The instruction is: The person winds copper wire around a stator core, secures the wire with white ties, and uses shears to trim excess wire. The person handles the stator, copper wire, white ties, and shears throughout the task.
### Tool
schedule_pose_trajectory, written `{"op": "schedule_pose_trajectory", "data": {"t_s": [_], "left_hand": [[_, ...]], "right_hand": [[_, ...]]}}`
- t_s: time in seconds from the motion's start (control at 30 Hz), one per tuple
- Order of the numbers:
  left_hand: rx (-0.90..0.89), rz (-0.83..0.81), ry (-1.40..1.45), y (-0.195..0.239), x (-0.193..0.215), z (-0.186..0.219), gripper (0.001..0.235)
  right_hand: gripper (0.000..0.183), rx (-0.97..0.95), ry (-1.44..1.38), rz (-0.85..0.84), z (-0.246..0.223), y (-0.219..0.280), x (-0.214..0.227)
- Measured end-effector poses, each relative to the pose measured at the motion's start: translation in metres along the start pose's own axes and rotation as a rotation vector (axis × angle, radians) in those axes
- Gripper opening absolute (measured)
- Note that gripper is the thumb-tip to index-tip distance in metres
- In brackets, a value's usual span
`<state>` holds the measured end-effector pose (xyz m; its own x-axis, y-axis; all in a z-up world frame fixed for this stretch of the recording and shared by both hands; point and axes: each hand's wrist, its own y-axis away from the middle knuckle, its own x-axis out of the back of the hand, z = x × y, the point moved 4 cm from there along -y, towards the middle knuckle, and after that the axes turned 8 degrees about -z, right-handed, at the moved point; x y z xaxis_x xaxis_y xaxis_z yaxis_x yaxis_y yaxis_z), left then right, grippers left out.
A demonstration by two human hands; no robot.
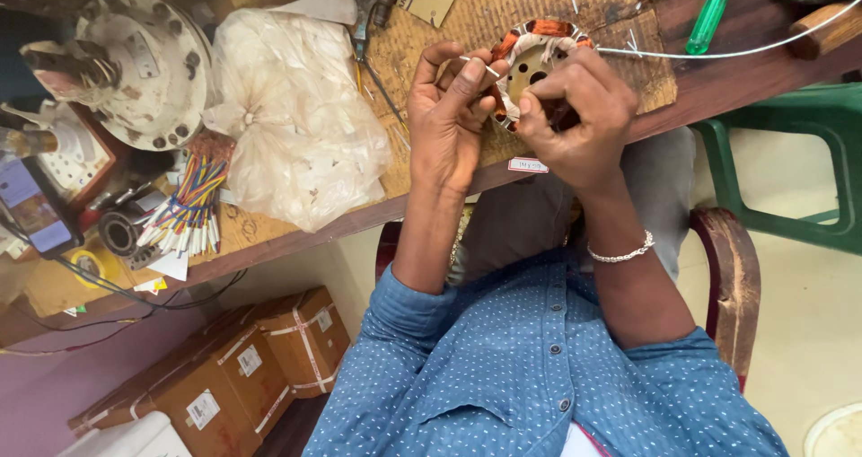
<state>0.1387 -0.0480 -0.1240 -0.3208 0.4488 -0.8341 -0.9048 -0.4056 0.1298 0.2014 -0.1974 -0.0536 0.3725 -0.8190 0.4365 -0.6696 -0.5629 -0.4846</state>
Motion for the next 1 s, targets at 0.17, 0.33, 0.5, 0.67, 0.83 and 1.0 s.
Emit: {"op": "schedule_pose_trajectory", "data": {"t_s": [0.17, 0.33, 0.5, 0.67, 0.83, 1.0], "left_hand": [[0.021, -0.017, -0.007, -0.0006, 0.0067, -0.0016, 0.028], [0.036, -0.028, -0.033, -0.0016, 0.0056, 0.0002, 0.028], [0.043, -0.040, -0.034, -0.0019, 0.0051, 0.0002, 0.028], [0.053, -0.048, -0.038, -0.0021, 0.0052, 0.0011, 0.027], [0.044, -0.063, -0.045, -0.0019, 0.0038, 0.0011, 0.027], [0.040, -0.063, -0.054, -0.0015, 0.0040, 0.0018, 0.027]], "right_hand": [[0.017, -0.006, 0.016, -0.058, 0.0038, 0.0016, -0.0028], [0.017, -0.022, -0.005, -0.077, 0.0022, -0.0007, -0.0045], [0.018, 0.000, -0.004, -0.071, 0.0018, -0.0006, -0.0034], [0.019, -0.006, -0.019, -0.077, 0.0022, -0.0004, -0.0037], [0.017, 0.016, 0.003, -0.088, 0.0030, -0.0009, -0.0043], [0.019, 0.003, -0.008, -0.104, 0.0041, 0.0001, -0.0059]]}}
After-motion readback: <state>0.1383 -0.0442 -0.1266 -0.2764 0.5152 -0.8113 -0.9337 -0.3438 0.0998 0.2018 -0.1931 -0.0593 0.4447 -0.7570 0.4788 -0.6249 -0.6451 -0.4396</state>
